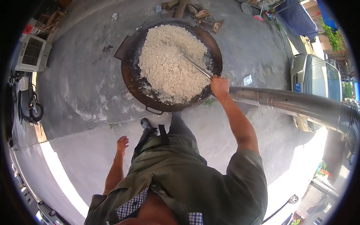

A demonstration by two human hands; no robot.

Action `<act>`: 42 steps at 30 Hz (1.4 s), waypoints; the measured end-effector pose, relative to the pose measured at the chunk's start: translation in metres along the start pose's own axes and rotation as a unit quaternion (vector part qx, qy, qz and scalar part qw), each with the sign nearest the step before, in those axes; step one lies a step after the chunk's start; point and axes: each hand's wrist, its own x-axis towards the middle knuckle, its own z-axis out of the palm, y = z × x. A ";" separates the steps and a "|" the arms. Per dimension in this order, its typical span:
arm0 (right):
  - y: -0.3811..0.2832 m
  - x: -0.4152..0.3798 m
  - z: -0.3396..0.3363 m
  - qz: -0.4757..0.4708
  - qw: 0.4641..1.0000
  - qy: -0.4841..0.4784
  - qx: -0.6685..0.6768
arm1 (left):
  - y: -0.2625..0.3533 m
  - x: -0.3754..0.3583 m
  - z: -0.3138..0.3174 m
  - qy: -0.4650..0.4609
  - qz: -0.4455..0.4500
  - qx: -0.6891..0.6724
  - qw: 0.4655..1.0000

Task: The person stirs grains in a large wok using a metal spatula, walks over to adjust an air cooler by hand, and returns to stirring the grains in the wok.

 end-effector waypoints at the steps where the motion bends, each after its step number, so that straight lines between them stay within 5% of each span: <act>1: -0.011 -0.026 0.004 0.006 0.999 0.039 0.018 | 0.014 0.009 -0.006 -0.004 0.024 -0.007 1.000; 6: -0.092 -0.153 0.044 0.111 0.973 0.178 0.099 | 0.043 0.024 -0.037 -0.021 0.074 -0.017 0.997; 15: -0.139 -0.275 0.033 0.245 0.948 0.170 0.114 | -0.046 0.040 -0.112 -0.055 -0.044 0.143 0.987; 23: -0.152 -0.285 -0.033 0.252 0.954 0.099 0.132 | -0.012 0.082 -0.117 -0.063 0.007 0.126 0.990; 28: -0.130 -0.264 -0.036 0.214 0.967 -0.023 0.139 | 0.030 0.091 -0.081 -0.107 0.049 0.047 0.992; 33: -0.062 -0.228 -0.066 0.292 0.868 -0.065 0.396 | 0.043 0.067 -0.052 -0.096 0.068 -0.009 0.993; 39: 0.016 -0.092 -0.098 0.314 0.908 -0.122 0.248 | -0.037 0.043 -0.031 -0.055 -0.026 -0.036 0.998; 42: 0.049 -0.007 -0.065 0.339 0.882 -0.175 0.275 | -0.065 0.015 -0.022 -0.020 -0.074 -0.052 0.996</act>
